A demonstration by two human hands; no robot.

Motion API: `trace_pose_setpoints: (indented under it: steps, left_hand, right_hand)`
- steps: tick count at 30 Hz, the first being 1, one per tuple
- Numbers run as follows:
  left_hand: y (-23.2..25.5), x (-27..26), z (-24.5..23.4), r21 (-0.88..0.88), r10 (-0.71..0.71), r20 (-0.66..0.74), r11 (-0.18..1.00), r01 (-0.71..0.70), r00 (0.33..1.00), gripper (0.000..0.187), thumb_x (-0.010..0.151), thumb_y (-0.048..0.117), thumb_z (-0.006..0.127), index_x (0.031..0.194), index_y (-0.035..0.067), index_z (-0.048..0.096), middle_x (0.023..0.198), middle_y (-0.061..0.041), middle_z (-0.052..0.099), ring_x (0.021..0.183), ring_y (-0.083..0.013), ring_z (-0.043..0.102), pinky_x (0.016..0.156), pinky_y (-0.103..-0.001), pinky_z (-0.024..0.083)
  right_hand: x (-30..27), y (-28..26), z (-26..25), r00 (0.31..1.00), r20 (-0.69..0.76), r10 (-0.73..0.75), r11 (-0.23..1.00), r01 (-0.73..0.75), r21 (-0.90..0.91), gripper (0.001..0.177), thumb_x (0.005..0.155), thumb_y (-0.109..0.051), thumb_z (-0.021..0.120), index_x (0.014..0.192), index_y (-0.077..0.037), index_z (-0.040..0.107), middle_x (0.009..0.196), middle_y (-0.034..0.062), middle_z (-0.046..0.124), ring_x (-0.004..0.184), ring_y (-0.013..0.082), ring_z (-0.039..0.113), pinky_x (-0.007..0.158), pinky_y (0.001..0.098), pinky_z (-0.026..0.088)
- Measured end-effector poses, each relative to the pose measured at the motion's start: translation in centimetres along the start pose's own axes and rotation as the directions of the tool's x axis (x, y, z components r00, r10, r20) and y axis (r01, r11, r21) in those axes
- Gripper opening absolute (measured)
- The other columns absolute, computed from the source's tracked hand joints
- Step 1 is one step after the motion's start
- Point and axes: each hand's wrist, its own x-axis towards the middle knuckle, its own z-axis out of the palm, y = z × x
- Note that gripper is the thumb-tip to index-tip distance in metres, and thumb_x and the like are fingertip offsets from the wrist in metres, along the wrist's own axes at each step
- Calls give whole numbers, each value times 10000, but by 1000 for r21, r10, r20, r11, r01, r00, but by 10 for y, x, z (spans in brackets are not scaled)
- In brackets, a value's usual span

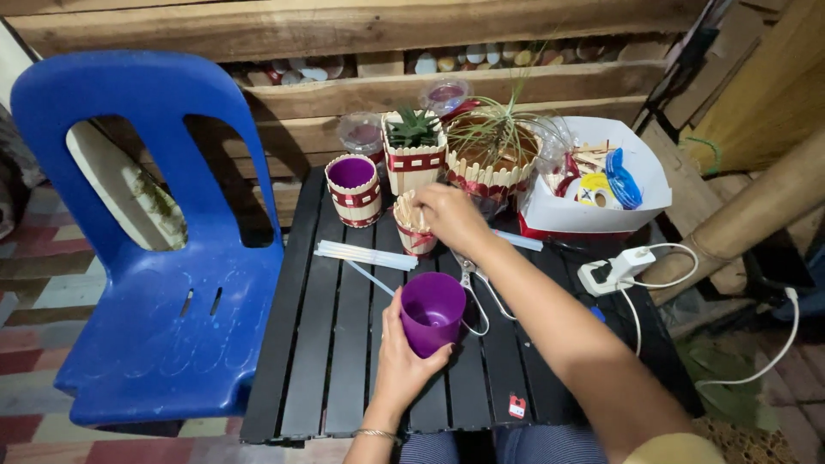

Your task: A person is organizing a workspace in a nursery, handling craft supplies like glue sticks and scissors, and modifying a purple plastic pot.

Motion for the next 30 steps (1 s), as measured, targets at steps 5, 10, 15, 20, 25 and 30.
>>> trace_pose_setpoints:
  steps: [5, 10, 15, 20, 25, 30]
  left_hand:
    - [-3, 0, -1, -14, 7, -20, 1000, -7, 1000, 1110, 672, 383, 852, 1569, 145, 244, 1507, -136, 426, 1369, -328, 479, 1099, -464, 441]
    - [2, -3, -3, -238, -171, 58, 954, 180, 984, 1071, 647, 533, 788, 1548, 218, 301, 1428, -102, 578, 1201, -284, 637, 930, -398, 571]
    - [26, -16, 7, -420, -232, 215, 855, 304, 949, 988, 654, 496, 775, 1480, 133, 376, 1328, -114, 609, 1135, -251, 658, 939, -354, 558]
    - [39, -30, 8, -498, -284, 289, 771, 397, 914, 911, 742, 432, 735, 1525, 194, 337, 1366, -89, 592, 1176, -200, 627, 993, -325, 530]
    - [34, -37, 9, -467, -287, 309, 785, 407, 907, 937, 738, 435, 750, 1541, 215, 320, 1419, -89, 580, 1218, -202, 624, 1013, -332, 534]
    - [30, -36, 13, -497, -213, 281, 802, 331, 936, 981, 709, 433, 784, 1538, 182, 322, 1444, -77, 532, 1240, -195, 594, 1033, -339, 517]
  right_hand:
    - [-37, -43, -86, 931, -328, -160, 983, 180, 32, 236, 963, 120, 544, 1075, -10, 706, 1009, 106, 702, 967, 213, 669, 901, 322, 597]
    - [-111, -64, -138, 933, -337, 128, 959, -29, 282, 221, 991, 43, 621, 1181, -50, 684, 1075, 66, 686, 898, 130, 608, 763, 229, 511]
    - [-155, -77, -101, 959, 20, 281, 776, -239, 584, 302, 940, -28, 638, 1238, -66, 668, 1018, 67, 760, 972, 157, 718, 919, 292, 577]
    - [-162, -76, -77, 981, 32, 193, 795, -176, 580, 293, 972, -55, 597, 1254, -100, 659, 966, 41, 772, 947, 130, 706, 917, 293, 541]
    - [-163, -78, -64, 976, 26, 215, 836, -198, 512, 303, 974, -81, 593, 1269, -105, 659, 947, 27, 740, 895, 137, 702, 840, 292, 548]
    - [-161, -73, -47, 978, 11, 207, 865, -188, 464, 317, 971, -55, 566, 1272, -105, 653, 921, 21, 731, 870, 131, 686, 852, 288, 553]
